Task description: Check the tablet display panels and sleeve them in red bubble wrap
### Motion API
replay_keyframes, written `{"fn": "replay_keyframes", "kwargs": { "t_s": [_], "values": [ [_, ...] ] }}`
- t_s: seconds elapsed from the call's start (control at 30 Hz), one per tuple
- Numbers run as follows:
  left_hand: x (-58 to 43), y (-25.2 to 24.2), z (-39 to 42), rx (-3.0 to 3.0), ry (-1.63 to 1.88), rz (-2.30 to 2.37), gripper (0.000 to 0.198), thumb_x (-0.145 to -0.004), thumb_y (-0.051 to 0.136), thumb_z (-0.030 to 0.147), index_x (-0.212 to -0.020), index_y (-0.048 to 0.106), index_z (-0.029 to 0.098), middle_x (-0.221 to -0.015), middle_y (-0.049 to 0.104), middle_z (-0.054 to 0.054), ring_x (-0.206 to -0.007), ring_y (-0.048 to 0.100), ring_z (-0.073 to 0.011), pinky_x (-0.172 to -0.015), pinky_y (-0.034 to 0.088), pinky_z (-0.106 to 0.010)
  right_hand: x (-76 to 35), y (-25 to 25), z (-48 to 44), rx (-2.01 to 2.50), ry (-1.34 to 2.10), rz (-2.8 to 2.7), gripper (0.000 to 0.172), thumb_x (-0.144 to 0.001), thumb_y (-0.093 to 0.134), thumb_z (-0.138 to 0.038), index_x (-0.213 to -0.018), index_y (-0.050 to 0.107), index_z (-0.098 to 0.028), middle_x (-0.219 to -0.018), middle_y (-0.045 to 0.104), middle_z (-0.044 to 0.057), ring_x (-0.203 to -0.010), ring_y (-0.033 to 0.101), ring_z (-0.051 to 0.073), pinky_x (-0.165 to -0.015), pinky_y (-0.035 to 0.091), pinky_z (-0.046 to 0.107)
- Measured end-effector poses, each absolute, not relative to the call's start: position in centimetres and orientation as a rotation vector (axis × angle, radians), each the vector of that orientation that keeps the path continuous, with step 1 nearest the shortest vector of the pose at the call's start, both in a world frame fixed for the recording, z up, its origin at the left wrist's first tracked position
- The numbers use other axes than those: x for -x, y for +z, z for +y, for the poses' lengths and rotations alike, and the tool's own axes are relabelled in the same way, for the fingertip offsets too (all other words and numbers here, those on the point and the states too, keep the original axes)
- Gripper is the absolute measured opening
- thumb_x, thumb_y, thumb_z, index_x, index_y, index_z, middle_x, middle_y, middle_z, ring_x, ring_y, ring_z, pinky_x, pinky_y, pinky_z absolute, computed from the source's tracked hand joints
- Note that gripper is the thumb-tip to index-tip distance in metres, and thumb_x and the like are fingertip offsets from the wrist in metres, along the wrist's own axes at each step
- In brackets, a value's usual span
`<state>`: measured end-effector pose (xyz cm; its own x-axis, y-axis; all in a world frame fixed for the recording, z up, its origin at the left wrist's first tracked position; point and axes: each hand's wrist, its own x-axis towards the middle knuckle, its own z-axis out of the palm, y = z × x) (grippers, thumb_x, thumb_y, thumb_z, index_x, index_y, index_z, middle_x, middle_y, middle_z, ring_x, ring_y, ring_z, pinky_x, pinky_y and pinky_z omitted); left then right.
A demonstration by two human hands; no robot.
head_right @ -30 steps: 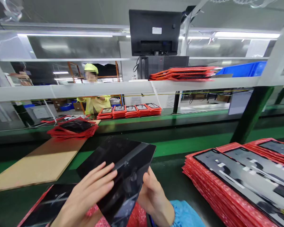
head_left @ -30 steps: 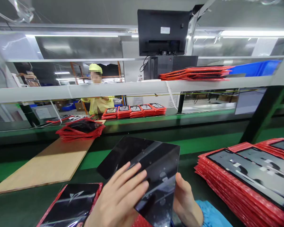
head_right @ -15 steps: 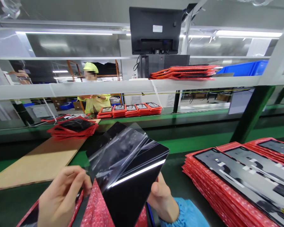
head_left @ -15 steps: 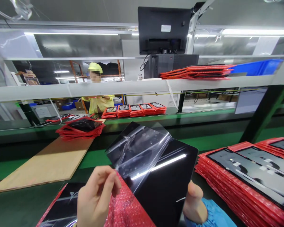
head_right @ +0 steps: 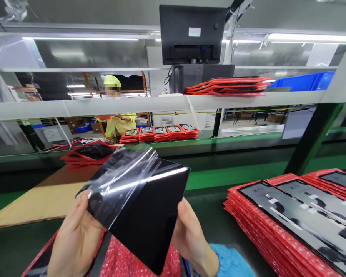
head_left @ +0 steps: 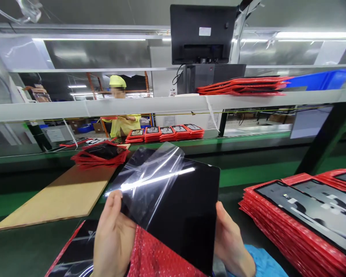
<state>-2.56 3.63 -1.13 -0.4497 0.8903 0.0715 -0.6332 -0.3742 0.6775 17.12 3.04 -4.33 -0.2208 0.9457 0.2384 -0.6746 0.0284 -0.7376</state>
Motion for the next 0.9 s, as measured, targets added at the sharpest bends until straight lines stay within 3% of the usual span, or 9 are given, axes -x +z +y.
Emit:
{"fn": "replay_keyframes", "kwargs": {
  "t_s": [0.07,0.17,0.23,0.37,0.5,0.63,0.77,0.9],
  "values": [
    [2.8,-0.7,3.4,-0.522,2.074,0.710,0.006,-0.080,0.063,0.025,-0.083,0.063,0.020,-0.088,0.062,0.000,-0.084,0.061,-0.0139,-0.072,0.055,-0.021,-16.4,-3.5,2.6,0.354,1.575,-0.941,0.031,-0.080,0.066,-0.042,-0.109,0.065,-0.031,-0.110,0.070,0.001,-0.098,0.066,0.020,-0.091,0.047,0.034],
    [3.1,-0.3,3.0,-0.587,2.188,0.695,0.005,-0.084,0.058,0.023,-0.081,0.061,0.021,-0.083,0.065,-0.001,-0.078,0.063,-0.0139,-0.070,0.057,-0.024,-15.6,-2.9,1.8,0.340,1.598,-1.116,0.061,-0.074,0.074,-0.033,-0.129,0.048,-0.032,-0.125,0.062,0.004,-0.113,0.059,0.023,-0.091,0.048,0.035],
    [3.3,-0.3,2.8,-0.613,2.222,0.680,0.003,-0.084,0.059,0.024,-0.082,0.061,0.022,-0.082,0.065,0.000,-0.076,0.063,-0.0138,-0.067,0.058,-0.023,-15.3,-2.9,1.3,0.354,1.627,-1.200,0.071,-0.074,0.074,-0.031,-0.135,0.038,-0.032,-0.131,0.057,0.006,-0.117,0.056,0.025,-0.087,0.051,0.037],
    [3.5,-0.5,2.9,-0.605,2.237,0.693,0.006,-0.082,0.063,0.026,-0.087,0.062,0.022,-0.087,0.064,0.001,-0.078,0.063,-0.0141,-0.064,0.058,-0.023,-15.5,-3.2,0.9,0.401,1.649,-1.237,0.077,-0.079,0.070,-0.032,-0.141,0.025,-0.028,-0.125,0.061,0.010,-0.114,0.059,0.026,-0.085,0.052,0.040],
    [3.7,-0.4,3.0,-0.588,2.225,0.714,0.010,-0.081,0.063,0.028,-0.089,0.064,0.022,-0.090,0.062,0.002,-0.086,0.060,-0.0138,-0.076,0.056,-0.024,-15.8,-2.7,0.7,0.345,1.702,-1.257,0.081,-0.074,0.072,-0.034,-0.142,0.028,-0.026,-0.126,0.060,0.012,-0.116,0.057,0.028,-0.090,0.048,0.045],
    [3.9,-0.2,2.8,-0.545,2.180,0.752,0.007,-0.082,0.061,0.025,-0.088,0.065,0.024,-0.090,0.060,0.003,-0.092,0.057,-0.0131,-0.084,0.052,-0.022,-15.7,-2.1,0.3,0.334,1.745,-1.278,0.076,-0.073,0.072,-0.034,-0.139,0.035,-0.027,-0.128,0.058,0.010,-0.118,0.055,0.028,-0.092,0.046,0.043],
    [4.6,-0.1,2.9,-0.533,2.086,0.720,0.007,-0.078,0.061,0.027,-0.083,0.063,0.023,-0.090,0.059,0.003,-0.094,0.055,-0.0143,-0.078,0.053,-0.018,-15.5,-2.7,0.5,0.316,1.724,-1.281,0.056,-0.075,0.072,-0.032,-0.126,0.049,-0.028,-0.112,0.067,0.006,-0.104,0.063,0.023,-0.089,0.046,0.038],
    [6.0,-0.2,3.3,-0.566,2.048,0.786,0.006,-0.075,0.058,0.026,-0.075,0.061,0.022,-0.081,0.053,0.003,-0.081,0.052,-0.0122,-0.069,0.052,-0.015,-15.8,-3.2,0.6,0.335,1.753,-1.292,0.044,-0.072,0.074,-0.035,-0.111,0.058,-0.021,-0.098,0.070,0.007,-0.096,0.066,0.024,-0.090,0.045,0.040]
  ]
}}
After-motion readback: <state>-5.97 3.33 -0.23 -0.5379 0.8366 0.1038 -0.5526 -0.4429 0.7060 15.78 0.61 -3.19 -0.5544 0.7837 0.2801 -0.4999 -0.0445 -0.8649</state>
